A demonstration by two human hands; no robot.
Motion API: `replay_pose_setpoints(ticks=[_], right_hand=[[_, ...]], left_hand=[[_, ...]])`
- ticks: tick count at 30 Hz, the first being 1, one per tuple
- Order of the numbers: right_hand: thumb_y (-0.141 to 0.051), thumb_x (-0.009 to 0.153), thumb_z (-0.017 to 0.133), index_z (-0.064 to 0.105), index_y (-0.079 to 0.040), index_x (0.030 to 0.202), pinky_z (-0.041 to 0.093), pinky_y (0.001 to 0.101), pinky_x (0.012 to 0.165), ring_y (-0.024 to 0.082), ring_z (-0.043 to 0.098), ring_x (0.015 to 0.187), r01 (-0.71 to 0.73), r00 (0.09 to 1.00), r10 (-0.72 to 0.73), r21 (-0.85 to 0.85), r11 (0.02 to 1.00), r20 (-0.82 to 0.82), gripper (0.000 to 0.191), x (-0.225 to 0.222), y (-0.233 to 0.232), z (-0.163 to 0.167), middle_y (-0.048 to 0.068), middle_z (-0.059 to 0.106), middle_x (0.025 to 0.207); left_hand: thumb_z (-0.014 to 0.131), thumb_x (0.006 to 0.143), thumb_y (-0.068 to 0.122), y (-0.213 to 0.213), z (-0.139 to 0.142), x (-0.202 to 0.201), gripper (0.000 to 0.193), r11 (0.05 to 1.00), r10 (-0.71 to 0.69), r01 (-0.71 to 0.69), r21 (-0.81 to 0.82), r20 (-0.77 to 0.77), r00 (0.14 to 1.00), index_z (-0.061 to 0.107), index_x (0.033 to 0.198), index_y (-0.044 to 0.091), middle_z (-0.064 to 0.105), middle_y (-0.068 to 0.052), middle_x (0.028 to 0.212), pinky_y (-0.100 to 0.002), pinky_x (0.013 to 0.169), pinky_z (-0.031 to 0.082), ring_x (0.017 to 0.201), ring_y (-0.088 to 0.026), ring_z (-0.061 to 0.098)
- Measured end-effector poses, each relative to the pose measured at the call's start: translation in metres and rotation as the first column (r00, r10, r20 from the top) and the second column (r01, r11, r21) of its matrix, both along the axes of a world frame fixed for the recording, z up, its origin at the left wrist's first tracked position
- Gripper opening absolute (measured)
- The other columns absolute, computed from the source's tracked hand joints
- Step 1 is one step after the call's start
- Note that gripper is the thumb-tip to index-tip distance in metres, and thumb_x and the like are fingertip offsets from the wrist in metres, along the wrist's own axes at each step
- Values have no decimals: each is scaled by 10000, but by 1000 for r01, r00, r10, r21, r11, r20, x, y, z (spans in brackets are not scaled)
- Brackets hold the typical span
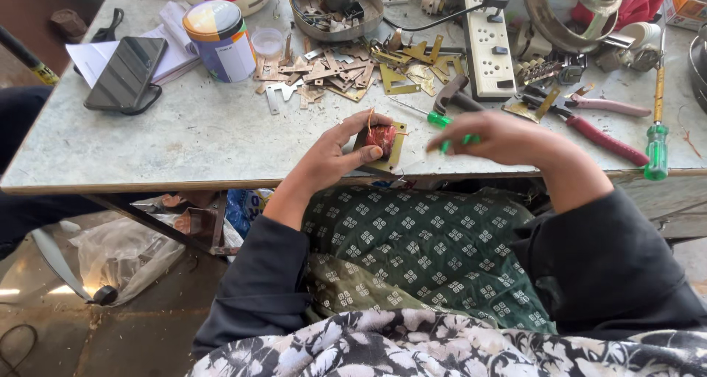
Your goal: The person uses a hammer and a screwdriver to disassemble a transformer, prying metal plates from the core and adjusting the component on a cluttered workbench.
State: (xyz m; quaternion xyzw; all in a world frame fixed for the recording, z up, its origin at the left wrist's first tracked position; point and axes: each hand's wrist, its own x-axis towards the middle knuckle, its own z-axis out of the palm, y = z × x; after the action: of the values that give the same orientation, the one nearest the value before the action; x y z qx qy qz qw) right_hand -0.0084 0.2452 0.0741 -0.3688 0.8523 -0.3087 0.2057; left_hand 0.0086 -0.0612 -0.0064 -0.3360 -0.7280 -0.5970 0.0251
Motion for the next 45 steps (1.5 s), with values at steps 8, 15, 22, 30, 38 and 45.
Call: replay_pose_setpoints(ticks=[8,15,22,30,38,45], right_hand=[[-125,910,681,746,-183,1215,520,389,830,238,666,963,37,876,-70,-80,996,-476,317,41,0,-5,55,718,1038],[-213,935,648,768,-276,1178,454,441,848,246,657,1013,225,736,-96,108,968,-670,277,53,-8,12,9,703,1024],[-224,871,679,777,-349,1182,453,457,831,237,658,995,140,847,89,382,914,-524,349,21,-18,25,-7,703,1031],[-135,886,711,773,-205,1188,544,404,807,247,693,915,-209,967,234,212,955,-101,316,65,-40,-8,78,713,937],[-161,892,669,780,-220,1153,474,413,837,229,664,974,260,739,-207,-13,966,-641,290,78,2,10,20,715,1017],[-137,871,673,797,-260,1094,413,448,862,223,627,1000,349,665,-140,140,927,-734,283,74,-18,8,-14,715,989]], left_hand=[[742,963,339,1,1,0,480,1000,3,-4,-17,-62,998,623,1374,121,649,-90,1403,-379,1212,372,1395,-238,551],[759,953,280,-1,-1,0,476,999,-37,37,-25,-7,999,633,1386,126,649,-73,1445,-438,1264,295,1571,-299,366],[829,880,179,-4,-1,-2,522,992,-126,125,-9,-31,992,651,1369,132,637,-30,1457,-466,1305,276,1589,-302,322],[811,913,175,-1,-7,-4,485,997,-66,66,32,-14,998,653,1369,129,671,-18,1422,-424,1274,329,1584,-280,368],[769,968,184,0,-6,1,462,993,-104,106,52,-38,994,615,1401,135,635,-58,1467,-431,1295,281,1609,-292,308],[758,957,161,-1,-5,-1,458,999,-40,38,-31,-51,998,618,1391,127,623,-72,1480,-458,1276,267,1591,-304,297]])
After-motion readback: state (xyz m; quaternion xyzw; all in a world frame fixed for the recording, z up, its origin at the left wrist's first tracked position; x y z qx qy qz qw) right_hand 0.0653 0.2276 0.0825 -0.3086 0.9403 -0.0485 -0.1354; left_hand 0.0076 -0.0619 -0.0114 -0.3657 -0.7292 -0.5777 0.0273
